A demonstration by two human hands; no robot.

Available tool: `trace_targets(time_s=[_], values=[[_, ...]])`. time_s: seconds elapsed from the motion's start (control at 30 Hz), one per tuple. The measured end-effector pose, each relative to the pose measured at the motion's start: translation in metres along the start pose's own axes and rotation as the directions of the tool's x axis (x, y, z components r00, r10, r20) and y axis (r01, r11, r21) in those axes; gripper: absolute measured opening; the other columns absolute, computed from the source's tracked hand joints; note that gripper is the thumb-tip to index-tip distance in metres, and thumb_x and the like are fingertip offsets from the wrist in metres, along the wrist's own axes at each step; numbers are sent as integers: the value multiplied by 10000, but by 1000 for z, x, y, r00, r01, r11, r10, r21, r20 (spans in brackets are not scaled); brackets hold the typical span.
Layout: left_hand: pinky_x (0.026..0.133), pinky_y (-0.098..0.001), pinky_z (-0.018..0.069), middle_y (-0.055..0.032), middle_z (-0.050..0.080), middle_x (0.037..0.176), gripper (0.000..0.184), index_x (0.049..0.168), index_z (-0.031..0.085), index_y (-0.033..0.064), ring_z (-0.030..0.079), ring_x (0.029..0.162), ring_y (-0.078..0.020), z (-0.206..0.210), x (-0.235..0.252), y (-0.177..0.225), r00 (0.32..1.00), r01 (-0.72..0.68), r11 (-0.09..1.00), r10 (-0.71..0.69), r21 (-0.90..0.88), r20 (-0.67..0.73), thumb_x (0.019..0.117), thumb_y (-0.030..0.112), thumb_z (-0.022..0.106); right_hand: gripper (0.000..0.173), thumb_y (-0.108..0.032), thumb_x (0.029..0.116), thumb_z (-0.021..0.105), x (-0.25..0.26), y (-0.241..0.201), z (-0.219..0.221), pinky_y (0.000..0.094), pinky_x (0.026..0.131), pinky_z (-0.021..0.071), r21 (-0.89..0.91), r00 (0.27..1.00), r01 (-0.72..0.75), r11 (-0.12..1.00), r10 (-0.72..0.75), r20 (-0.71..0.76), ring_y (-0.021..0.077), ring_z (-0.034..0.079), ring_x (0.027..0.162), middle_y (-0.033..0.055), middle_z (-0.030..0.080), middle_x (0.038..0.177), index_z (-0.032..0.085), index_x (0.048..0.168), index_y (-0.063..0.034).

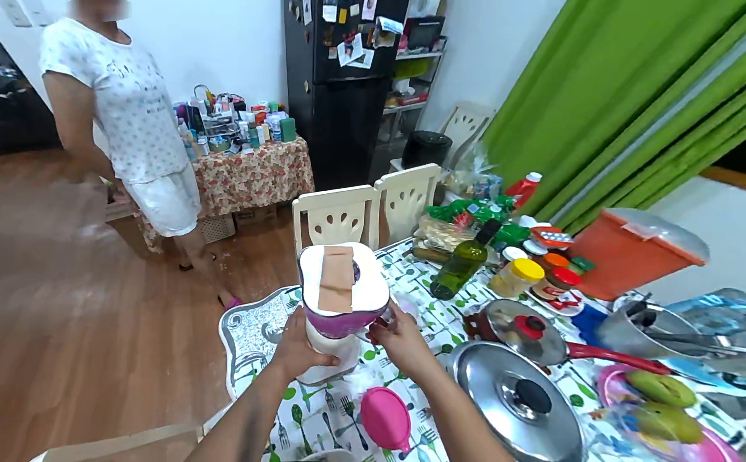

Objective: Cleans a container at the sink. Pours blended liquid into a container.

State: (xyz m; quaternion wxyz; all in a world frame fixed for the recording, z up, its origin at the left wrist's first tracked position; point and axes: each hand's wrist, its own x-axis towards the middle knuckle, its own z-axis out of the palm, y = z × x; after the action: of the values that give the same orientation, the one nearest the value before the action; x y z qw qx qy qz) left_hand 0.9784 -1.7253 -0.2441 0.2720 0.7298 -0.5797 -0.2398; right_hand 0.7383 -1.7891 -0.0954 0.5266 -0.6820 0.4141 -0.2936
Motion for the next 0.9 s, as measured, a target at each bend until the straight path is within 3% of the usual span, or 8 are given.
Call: trace_targets(time_s=[0.13,0.5,0.6,0.67,0.7,0.8,0.83,0.9], values=[[1208,-512,344,-127,354,1619,1465,1569,350,137,327,1501,-299,-2,3,-5,999,-40,998,39,40,35,392,889,791,620,-103,869,644,1,4,-6,369,691,619,9,998,43,999,-44,53,173,699,716,53,723,933,507,1470,-160],[1186,-487,382,-133,306,1641,1492,1613,247,159,324,1506,-284,-7,-2,-3,997,-64,997,62,48,45,417,825,842,648,-157,885,686,2,-5,-15,360,743,621,36,993,11,999,-15,120,183,712,781,77,722,1004,455,1490,-149],[1166,-538,403,-147,311,1637,1471,1610,268,179,331,1500,-319,-5,-4,-3,997,-77,997,77,3,-1,419,810,855,831,-340,810,836,-7,5,-4,344,723,588,115,994,111,987,-112,-2,160,661,790,44,685,1012,432,1522,-194],[1161,-530,410,-131,308,1641,1472,1616,252,207,328,1503,-304,-4,-5,-2,998,-63,998,63,19,-7,418,825,843,919,-417,723,901,-14,6,9,331,706,604,141,973,188,972,-164,-165,155,662,810,36,654,1166,430,1491,-235],[1157,-524,417,-119,300,1646,1481,1620,236,216,324,1507,-293,-3,-6,-2,999,-50,998,50,30,-4,415,837,834,855,-365,708,915,-16,6,18,332,675,596,147,950,222,964,-179,-257,163,653,782,49,655,1135,465,1418,-209],[1164,-517,409,-96,276,1661,1499,1627,211,227,301,1520,-276,0,-7,-2,1000,-28,999,28,26,-7,410,846,828,573,-322,686,937,-14,6,39,265,497,467,46,862,295,954,-245,-444,97,516,547,-8,568,717,569,1090,-151],[1162,-510,414,-92,279,1659,1503,1627,213,227,304,1518,-269,0,-7,-1,1000,-21,999,21,24,-16,403,847,828,521,-309,682,936,-14,4,44,251,481,440,30,848,300,954,-252,-467,80,488,520,-24,542,669,589,1033,-144],[1156,-495,428,-84,319,1639,1479,1611,260,223,330,1504,-255,-2,-7,4,999,-13,1000,13,13,-44,396,825,850,477,-244,694,935,-20,-3,60,249,510,489,45,826,307,951,-242,-509,68,528,537,-23,595,681,657,1055,-99]])
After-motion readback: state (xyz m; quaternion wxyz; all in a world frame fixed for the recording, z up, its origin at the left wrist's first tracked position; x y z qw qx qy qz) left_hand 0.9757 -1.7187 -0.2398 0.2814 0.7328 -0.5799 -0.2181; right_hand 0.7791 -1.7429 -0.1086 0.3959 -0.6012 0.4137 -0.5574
